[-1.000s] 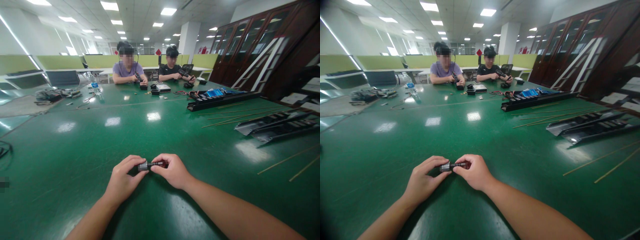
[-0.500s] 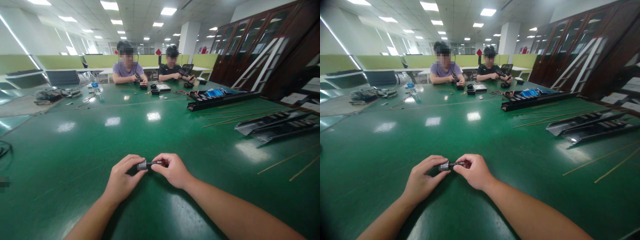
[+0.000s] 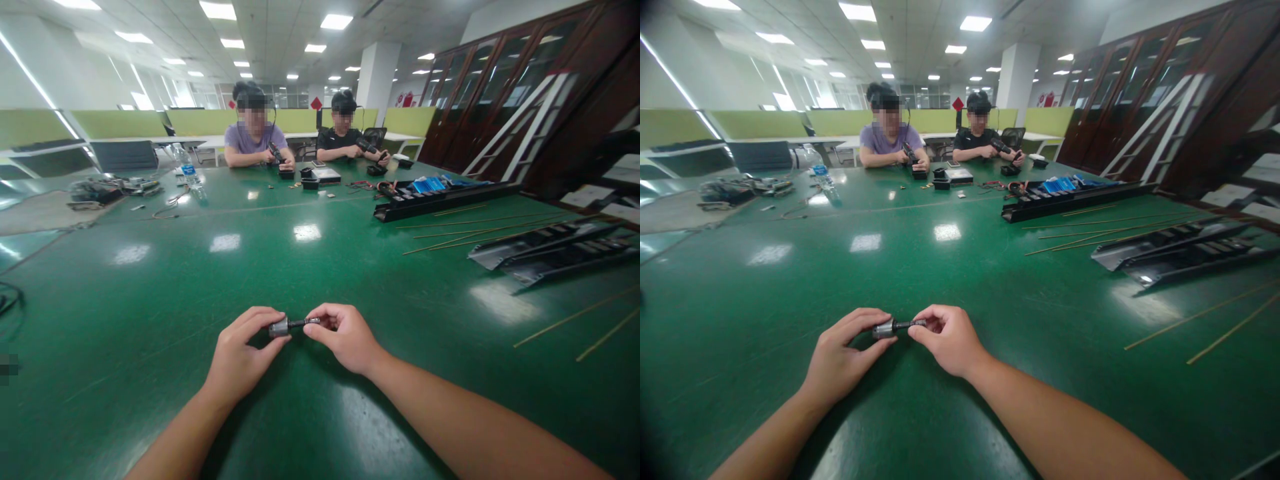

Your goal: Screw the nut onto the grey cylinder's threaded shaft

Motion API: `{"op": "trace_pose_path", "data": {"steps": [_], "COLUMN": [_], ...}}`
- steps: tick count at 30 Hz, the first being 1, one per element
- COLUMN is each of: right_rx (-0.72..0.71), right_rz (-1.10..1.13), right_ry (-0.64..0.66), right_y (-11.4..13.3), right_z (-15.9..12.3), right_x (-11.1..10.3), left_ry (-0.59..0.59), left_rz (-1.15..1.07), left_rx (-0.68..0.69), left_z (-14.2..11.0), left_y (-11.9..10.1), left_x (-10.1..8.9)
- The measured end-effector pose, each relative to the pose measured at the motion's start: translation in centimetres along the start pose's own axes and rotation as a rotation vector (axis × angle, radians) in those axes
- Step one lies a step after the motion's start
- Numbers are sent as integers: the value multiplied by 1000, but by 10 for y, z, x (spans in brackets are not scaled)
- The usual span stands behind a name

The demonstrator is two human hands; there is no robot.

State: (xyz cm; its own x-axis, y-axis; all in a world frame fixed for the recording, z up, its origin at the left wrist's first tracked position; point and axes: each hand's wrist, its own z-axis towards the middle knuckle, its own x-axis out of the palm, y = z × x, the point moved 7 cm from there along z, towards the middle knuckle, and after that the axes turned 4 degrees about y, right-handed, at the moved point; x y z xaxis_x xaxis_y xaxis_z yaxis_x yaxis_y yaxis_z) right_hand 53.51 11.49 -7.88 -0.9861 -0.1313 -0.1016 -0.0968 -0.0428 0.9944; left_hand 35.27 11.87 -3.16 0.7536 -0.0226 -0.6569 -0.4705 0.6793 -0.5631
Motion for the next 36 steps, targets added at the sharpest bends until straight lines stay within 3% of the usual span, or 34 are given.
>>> {"op": "trace_pose_path", "data": {"steps": [36], "right_rx": [18], "right_rz": [48], "right_ry": [-62], "right_y": [-4], "right_z": [2], "right_x": [-5], "left_ry": [-12], "left_rz": [-26], "left_rx": [-48], "left_z": [1], "left_y": [9], "left_x": [-5]}}
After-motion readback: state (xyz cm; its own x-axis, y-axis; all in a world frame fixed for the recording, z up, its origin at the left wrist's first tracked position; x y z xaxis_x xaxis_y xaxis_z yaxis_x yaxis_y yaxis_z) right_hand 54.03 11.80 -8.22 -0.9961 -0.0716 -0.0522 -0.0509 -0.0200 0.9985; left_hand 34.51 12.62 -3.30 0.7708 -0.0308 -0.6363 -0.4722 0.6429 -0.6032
